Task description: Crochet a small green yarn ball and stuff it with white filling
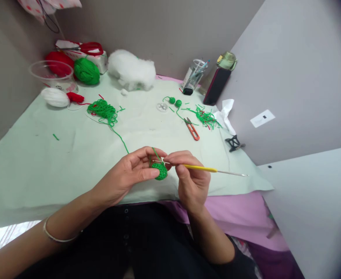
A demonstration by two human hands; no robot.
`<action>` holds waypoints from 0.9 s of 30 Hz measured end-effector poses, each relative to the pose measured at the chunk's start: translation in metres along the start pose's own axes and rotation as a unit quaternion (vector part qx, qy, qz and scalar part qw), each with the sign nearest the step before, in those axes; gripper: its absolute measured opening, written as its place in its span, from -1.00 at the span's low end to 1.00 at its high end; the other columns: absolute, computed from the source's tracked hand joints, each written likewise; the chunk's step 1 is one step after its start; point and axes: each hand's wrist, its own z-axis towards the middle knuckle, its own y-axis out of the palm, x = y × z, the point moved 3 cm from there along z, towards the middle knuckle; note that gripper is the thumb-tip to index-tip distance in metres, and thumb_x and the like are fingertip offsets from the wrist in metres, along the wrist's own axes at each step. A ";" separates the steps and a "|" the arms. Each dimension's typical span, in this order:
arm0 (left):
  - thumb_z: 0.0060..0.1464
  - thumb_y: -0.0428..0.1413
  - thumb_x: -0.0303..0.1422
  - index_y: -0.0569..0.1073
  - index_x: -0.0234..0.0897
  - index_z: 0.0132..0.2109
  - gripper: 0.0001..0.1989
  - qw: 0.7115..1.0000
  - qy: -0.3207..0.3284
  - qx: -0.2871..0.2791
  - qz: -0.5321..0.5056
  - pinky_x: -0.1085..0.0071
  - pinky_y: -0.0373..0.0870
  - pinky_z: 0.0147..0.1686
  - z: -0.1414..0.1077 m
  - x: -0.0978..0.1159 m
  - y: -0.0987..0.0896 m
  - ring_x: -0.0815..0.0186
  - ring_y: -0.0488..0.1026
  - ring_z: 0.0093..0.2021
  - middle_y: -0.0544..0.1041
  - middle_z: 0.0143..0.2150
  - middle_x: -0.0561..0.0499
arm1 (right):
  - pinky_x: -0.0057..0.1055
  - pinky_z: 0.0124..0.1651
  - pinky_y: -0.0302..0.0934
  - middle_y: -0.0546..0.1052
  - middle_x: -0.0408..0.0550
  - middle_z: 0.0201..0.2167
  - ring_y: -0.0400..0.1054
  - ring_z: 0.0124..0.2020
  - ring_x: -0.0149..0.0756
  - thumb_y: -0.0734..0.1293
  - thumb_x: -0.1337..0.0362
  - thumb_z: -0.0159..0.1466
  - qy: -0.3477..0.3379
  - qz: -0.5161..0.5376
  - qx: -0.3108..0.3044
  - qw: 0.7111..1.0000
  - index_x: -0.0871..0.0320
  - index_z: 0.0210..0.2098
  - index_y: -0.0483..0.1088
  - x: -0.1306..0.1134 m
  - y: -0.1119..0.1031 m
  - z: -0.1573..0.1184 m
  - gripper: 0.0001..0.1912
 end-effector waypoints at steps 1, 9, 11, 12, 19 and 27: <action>0.16 0.33 -0.37 0.61 -0.08 0.05 -0.69 1.000 0.000 0.000 0.014 0.43 0.38 0.03 0.000 -0.001 -0.001 0.33 0.49 -0.03 0.54 -0.09 0.04 | -0.32 -0.18 0.44 0.63 -0.08 -0.25 0.52 -0.19 -0.29 0.35 0.29 0.42 -0.004 -0.001 -0.004 1.000 0.01 -0.14 0.62 0.001 0.001 0.000 -0.83; 0.12 0.37 -0.31 0.56 0.02 0.19 -0.52 0.989 0.010 0.030 0.142 0.35 0.36 0.09 -0.002 0.005 -0.007 0.29 0.46 -0.03 0.45 -0.17 0.08 | -0.36 -0.27 0.41 0.65 -0.11 -0.29 0.48 -0.37 -0.36 0.36 0.18 0.41 0.103 0.101 -0.008 0.990 0.04 -0.21 0.56 0.013 -0.003 0.002 -0.87; 0.12 0.37 -0.29 0.56 -0.01 0.20 -0.51 0.988 0.010 0.030 0.154 0.32 0.35 0.10 -0.002 0.006 -0.007 0.26 0.46 -0.02 0.47 -0.17 0.06 | -0.35 -0.27 0.43 0.66 -0.11 -0.31 0.49 -0.38 -0.36 0.36 0.14 0.41 0.121 0.109 -0.017 0.987 0.06 -0.23 0.53 0.014 -0.004 0.004 -0.84; 0.11 0.37 -0.29 0.55 -0.03 0.20 -0.51 0.987 0.011 0.028 0.158 0.31 0.35 0.10 -0.002 0.007 -0.007 0.25 0.46 -0.02 0.48 -0.17 0.05 | -0.34 -0.27 0.44 0.66 -0.11 -0.32 0.50 -0.38 -0.35 0.36 0.12 0.41 0.127 0.106 -0.025 0.986 0.06 -0.23 0.52 0.014 -0.005 0.005 -0.82; 0.13 0.35 -0.28 0.55 -0.08 0.20 -0.52 0.985 0.007 0.019 0.173 0.30 0.37 0.04 -0.003 0.009 -0.005 0.22 0.48 -0.03 0.52 -0.15 0.01 | -0.28 -0.22 0.45 0.64 -0.09 -0.32 0.51 -0.34 -0.30 0.29 0.16 0.46 0.101 0.061 -0.086 0.989 0.07 -0.18 0.50 0.005 -0.014 0.010 -0.82; 0.13 0.34 -0.32 0.56 -0.15 0.18 -0.55 0.979 0.016 0.072 0.189 0.34 0.36 0.02 -0.001 0.003 -0.005 0.27 0.45 -0.10 0.52 -0.19 0.04 | -0.21 -0.13 0.50 0.67 -0.02 -0.16 0.56 -0.17 -0.19 0.31 0.42 0.38 -0.149 -0.254 -0.174 0.940 -0.01 0.02 0.51 -0.015 -0.008 0.001 -0.71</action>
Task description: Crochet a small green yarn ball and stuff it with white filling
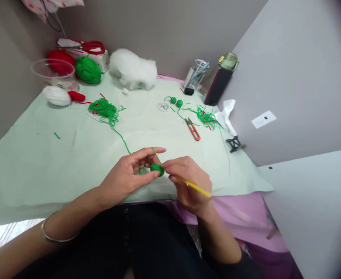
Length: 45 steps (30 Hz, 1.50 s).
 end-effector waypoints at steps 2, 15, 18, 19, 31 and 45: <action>0.13 0.34 -0.32 0.55 -0.15 0.19 -0.53 0.999 -0.009 0.024 -0.034 0.36 0.37 0.03 -0.001 -0.003 0.003 0.27 0.47 -0.07 0.54 -0.17 0.03 | -0.20 -0.10 0.52 0.67 -0.02 -0.08 0.57 -0.11 -0.15 0.36 0.44 0.34 -0.018 -0.069 0.001 0.997 -0.07 0.04 0.51 -0.002 0.006 -0.005 -0.65; 0.10 0.35 -0.32 0.60 -0.14 0.18 -0.53 0.959 -0.097 -0.034 -0.264 0.44 0.34 -0.07 0.001 -0.008 0.003 0.33 0.43 -0.15 0.57 -0.14 -0.01 | -0.18 -0.17 0.52 0.67 -0.11 -0.19 0.58 -0.17 -0.18 0.30 0.30 0.43 0.070 0.107 0.152 0.980 -0.17 -0.01 0.58 0.005 0.013 -0.001 -0.72; 0.08 0.36 -0.33 0.62 -0.11 0.16 -0.53 0.972 -0.095 -0.026 -0.211 0.44 0.31 -0.10 0.002 -0.006 -0.003 0.31 0.41 -0.15 0.56 -0.14 0.00 | -0.19 -0.19 0.50 0.67 -0.08 -0.26 0.57 -0.25 -0.22 0.30 0.30 0.43 0.109 0.154 0.146 0.971 -0.05 -0.07 0.60 0.005 0.005 0.002 -0.77; 0.08 0.36 -0.34 0.63 -0.11 0.14 -0.55 0.976 -0.094 -0.025 -0.195 0.44 0.31 -0.11 0.002 -0.005 -0.005 0.31 0.40 -0.16 0.55 -0.13 0.00 | -0.21 -0.22 0.49 0.66 -0.09 -0.28 0.56 -0.30 -0.25 0.31 0.29 0.43 0.128 0.180 0.152 0.963 -0.03 -0.10 0.60 0.007 0.003 0.002 -0.79; 0.09 0.32 -0.35 0.70 -0.15 0.01 -0.69 0.977 -0.093 -0.070 -0.179 0.41 0.33 -0.11 0.002 -0.001 -0.007 0.25 0.42 -0.14 0.60 -0.13 -0.05 | -0.38 -0.46 0.43 0.67 -0.08 -0.45 0.47 -0.58 -0.36 0.45 0.12 0.30 0.292 0.345 0.182 0.873 0.12 -0.32 0.60 0.021 0.000 0.000 -0.80; 0.16 0.25 -0.32 0.70 -0.29 0.02 -0.69 0.940 -0.114 -0.120 -0.300 0.44 0.34 -0.28 0.003 0.001 -0.001 0.36 0.38 -0.34 0.50 -0.26 -0.05 | -0.38 -0.40 0.45 0.66 -0.10 -0.40 0.50 -0.52 -0.38 0.45 0.15 0.32 0.273 0.368 0.157 0.875 0.10 -0.29 0.60 0.020 0.005 0.000 -0.84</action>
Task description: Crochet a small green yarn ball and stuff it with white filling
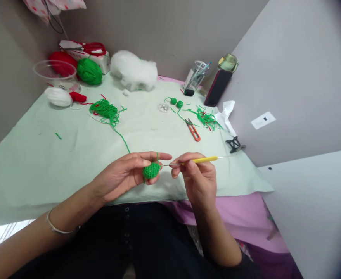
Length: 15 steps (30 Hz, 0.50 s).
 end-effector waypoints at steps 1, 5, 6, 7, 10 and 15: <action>0.14 0.26 -0.32 0.71 -0.30 0.00 -0.70 1.000 0.002 -0.002 -0.004 0.44 0.34 -0.30 0.000 0.000 0.000 0.36 0.36 -0.35 0.50 -0.27 -0.06 | -0.40 -0.42 0.44 0.66 -0.10 -0.42 0.49 -0.53 -0.38 0.45 0.15 0.32 0.009 0.004 -0.002 1.000 0.11 -0.30 0.60 0.000 -0.001 0.000 -0.84; 0.16 0.27 -0.32 0.69 -0.27 0.04 -0.68 1.000 0.010 0.003 0.024 0.45 0.37 -0.24 0.000 0.000 -0.002 0.35 0.39 -0.29 0.52 -0.20 -0.06 | -0.46 -0.48 0.39 0.66 -0.11 -0.44 0.44 -0.56 -0.42 0.46 0.13 0.31 0.059 0.061 -0.005 0.996 0.10 -0.31 0.59 0.004 0.002 0.000 -0.82; 0.17 0.28 -0.32 0.67 -0.23 0.07 -0.67 0.999 0.016 0.005 0.044 0.45 0.38 -0.18 0.000 0.001 -0.003 0.34 0.42 -0.24 0.54 -0.17 -0.06 | -0.47 -0.49 0.37 0.65 -0.12 -0.44 0.43 -0.57 -0.43 0.46 0.12 0.31 0.074 0.082 -0.011 0.994 0.09 -0.31 0.58 0.006 0.005 -0.001 -0.82; 0.18 0.28 -0.32 0.66 -0.18 0.11 -0.65 0.997 0.024 0.007 0.068 0.43 0.39 -0.10 -0.001 0.001 -0.002 0.32 0.45 -0.18 0.56 -0.14 -0.05 | -0.48 -0.49 0.37 0.64 -0.13 -0.44 0.42 -0.56 -0.43 0.46 0.12 0.31 0.085 0.099 -0.021 0.991 0.08 -0.31 0.58 0.008 0.007 -0.002 -0.82; 0.17 0.32 -0.32 0.60 -0.04 0.18 -0.57 0.987 0.061 0.017 0.149 0.33 0.35 0.08 -0.002 0.001 0.000 0.27 0.50 -0.04 0.58 -0.11 0.00 | -0.45 -0.41 0.40 0.61 -0.14 -0.41 0.44 -0.49 -0.42 0.44 0.14 0.34 0.054 0.092 -0.041 0.993 0.05 -0.26 0.60 0.010 0.013 -0.003 -0.86; 0.04 0.42 -0.34 0.59 -0.04 0.19 -0.46 0.956 0.127 0.074 0.254 0.37 0.37 0.05 -0.004 0.000 0.003 0.32 0.46 -0.08 0.51 -0.18 0.07 | -0.28 -0.18 0.45 0.64 -0.07 -0.23 0.52 -0.20 -0.27 0.36 0.29 0.41 -0.159 -0.130 -0.047 0.978 -0.04 -0.12 0.63 0.004 0.013 -0.009 -0.82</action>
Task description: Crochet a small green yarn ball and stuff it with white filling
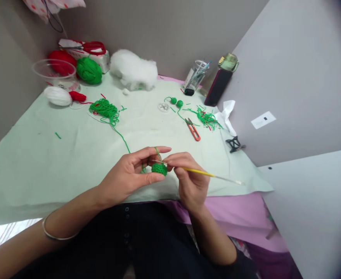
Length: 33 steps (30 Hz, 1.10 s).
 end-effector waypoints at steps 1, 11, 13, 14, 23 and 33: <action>0.02 0.43 -0.34 0.59 -0.06 0.18 -0.45 1.000 0.004 0.002 0.013 0.38 0.37 0.04 0.000 0.000 0.001 0.33 0.45 -0.09 0.50 -0.20 0.08 | -0.26 -0.16 0.46 0.64 -0.07 -0.21 0.53 -0.16 -0.25 0.35 0.33 0.41 -0.036 -0.044 -0.001 0.998 -0.06 -0.08 0.62 -0.002 0.000 -0.002 -0.78; 0.00 0.42 -0.39 0.55 -0.07 0.23 -0.39 0.999 0.007 0.014 0.036 0.38 0.39 0.05 0.000 0.000 0.001 0.36 0.44 -0.11 0.44 -0.22 0.10 | -0.29 -0.19 0.42 0.64 -0.09 -0.24 0.50 -0.21 -0.28 0.36 0.28 0.41 0.029 0.010 -0.007 0.999 -0.02 -0.14 0.63 0.005 -0.001 0.001 -0.83; 0.02 0.41 -0.38 0.55 -0.06 0.23 -0.40 0.999 0.009 0.018 0.046 0.37 0.38 0.08 0.001 0.001 0.000 0.36 0.45 -0.11 0.43 -0.21 0.10 | -0.31 -0.24 0.39 0.63 -0.09 -0.24 0.48 -0.28 -0.31 0.37 0.26 0.40 0.054 0.048 0.002 0.997 -0.01 -0.15 0.63 0.008 -0.003 0.001 -0.85; 0.03 0.41 -0.36 0.55 -0.05 0.23 -0.40 0.998 0.009 0.020 0.054 0.35 0.37 0.09 0.001 0.001 0.000 0.35 0.45 -0.10 0.42 -0.21 0.10 | -0.33 -0.27 0.38 0.62 -0.09 -0.24 0.47 -0.31 -0.33 0.38 0.24 0.40 0.068 0.069 0.008 0.995 -0.01 -0.16 0.62 0.010 -0.003 0.001 -0.86; 0.03 0.38 -0.39 0.56 -0.10 0.22 -0.43 0.993 0.025 0.018 0.116 0.27 0.38 0.11 0.001 0.004 -0.004 0.27 0.49 -0.07 0.45 -0.18 0.06 | -0.38 -0.30 0.41 0.66 -0.10 -0.30 0.47 -0.39 -0.37 0.34 0.17 0.42 0.143 0.164 -0.004 0.976 0.06 -0.22 0.55 0.013 -0.003 0.005 -0.83; 0.10 0.30 -0.43 0.59 -0.17 0.16 -0.55 0.977 0.089 0.093 0.172 0.37 0.45 -0.03 0.001 -0.003 -0.001 0.31 0.48 -0.14 0.50 -0.18 0.03 | -0.25 -0.13 0.51 0.65 0.08 -0.12 0.53 -0.09 -0.21 0.28 0.47 0.39 -0.208 -0.319 -0.094 0.920 0.11 0.04 0.47 -0.014 0.002 -0.006 -0.72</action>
